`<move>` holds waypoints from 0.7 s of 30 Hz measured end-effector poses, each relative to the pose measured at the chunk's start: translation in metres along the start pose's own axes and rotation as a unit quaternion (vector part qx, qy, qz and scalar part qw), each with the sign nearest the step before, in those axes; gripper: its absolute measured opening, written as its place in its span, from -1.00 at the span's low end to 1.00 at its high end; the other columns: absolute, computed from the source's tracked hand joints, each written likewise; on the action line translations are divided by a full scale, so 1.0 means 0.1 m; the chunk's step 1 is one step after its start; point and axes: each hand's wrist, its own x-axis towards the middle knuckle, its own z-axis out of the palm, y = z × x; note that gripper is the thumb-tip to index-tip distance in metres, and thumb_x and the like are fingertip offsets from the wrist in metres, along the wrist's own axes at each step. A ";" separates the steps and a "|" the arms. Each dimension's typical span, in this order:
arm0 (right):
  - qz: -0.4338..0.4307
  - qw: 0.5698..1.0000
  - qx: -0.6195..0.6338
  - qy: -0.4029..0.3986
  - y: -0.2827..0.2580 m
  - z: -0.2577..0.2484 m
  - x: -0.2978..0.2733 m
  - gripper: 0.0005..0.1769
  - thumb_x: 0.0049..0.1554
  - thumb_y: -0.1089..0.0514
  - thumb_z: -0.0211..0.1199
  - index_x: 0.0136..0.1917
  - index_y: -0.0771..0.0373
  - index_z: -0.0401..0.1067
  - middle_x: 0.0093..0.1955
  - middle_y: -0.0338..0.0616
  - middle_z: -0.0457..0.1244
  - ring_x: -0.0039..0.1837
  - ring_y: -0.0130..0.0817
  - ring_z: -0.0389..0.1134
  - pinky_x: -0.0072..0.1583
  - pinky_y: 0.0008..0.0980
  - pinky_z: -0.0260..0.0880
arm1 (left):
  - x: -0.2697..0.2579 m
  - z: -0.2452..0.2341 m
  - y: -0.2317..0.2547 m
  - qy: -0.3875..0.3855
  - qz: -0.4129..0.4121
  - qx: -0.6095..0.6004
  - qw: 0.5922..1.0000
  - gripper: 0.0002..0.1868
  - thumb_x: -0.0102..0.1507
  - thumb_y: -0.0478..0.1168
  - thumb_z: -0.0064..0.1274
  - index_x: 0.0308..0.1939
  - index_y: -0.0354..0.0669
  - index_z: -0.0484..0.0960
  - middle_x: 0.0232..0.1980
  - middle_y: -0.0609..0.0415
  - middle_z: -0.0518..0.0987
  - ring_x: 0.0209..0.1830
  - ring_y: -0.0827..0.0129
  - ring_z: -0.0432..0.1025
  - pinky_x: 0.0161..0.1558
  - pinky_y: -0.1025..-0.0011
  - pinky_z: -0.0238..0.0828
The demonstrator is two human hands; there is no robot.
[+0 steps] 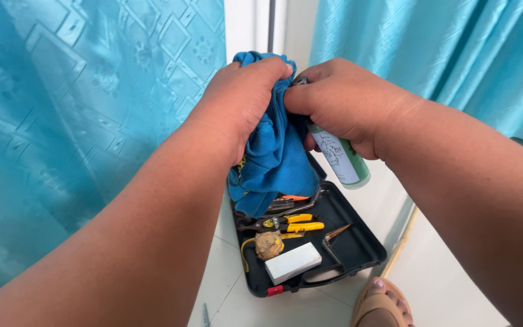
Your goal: The person cleans several metal tools by spraying them with a liquid from a small bottle and wiping them with a blue cloth. The person also uses a toothbrush to scrub a rusty hammer. The tools are handled one at a time and placed back into a black toolbox.
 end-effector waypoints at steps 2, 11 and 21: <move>-0.002 1.000 -0.007 0.020 -0.03 -0.09 -0.05 -0.74 0.06 0.15 0.18 -0.06 0.36 0.53 -0.34 -0.04 0.34 -0.39 -0.35 0.31 -0.30 -0.32 0.40 | -0.02 0.12 0.01 -0.016 0.045 -0.011 0.999 -0.52 0.05 -0.03 0.12 -0.06 -0.27 0.60 -0.21 -0.08 0.67 -0.32 0.26 0.61 -0.28 0.28 0.65; 0.016 0.989 -0.107 0.096 -0.06 -0.34 -0.26 -0.66 0.06 0.07 0.23 0.05 0.27 0.54 -0.29 -0.05 0.40 -0.34 -0.40 0.39 -0.20 -0.33 0.55 | 0.02 0.42 0.08 -0.085 0.091 0.131 0.984 -0.43 0.09 0.11 0.06 0.05 -0.17 0.56 -0.06 -0.04 0.65 -0.11 0.29 0.58 -0.11 0.28 0.58; 0.030 0.986 -0.131 0.102 0.00 -0.46 -0.32 -0.63 0.11 0.14 0.21 0.16 0.29 0.55 -0.22 0.02 0.43 -0.30 -0.36 0.42 -0.17 -0.31 0.57 | -0.05 0.63 0.06 -0.067 0.088 0.162 0.981 -0.46 0.10 0.12 0.00 0.01 -0.14 0.58 -0.09 -0.04 0.67 -0.12 0.26 0.60 -0.10 0.26 0.60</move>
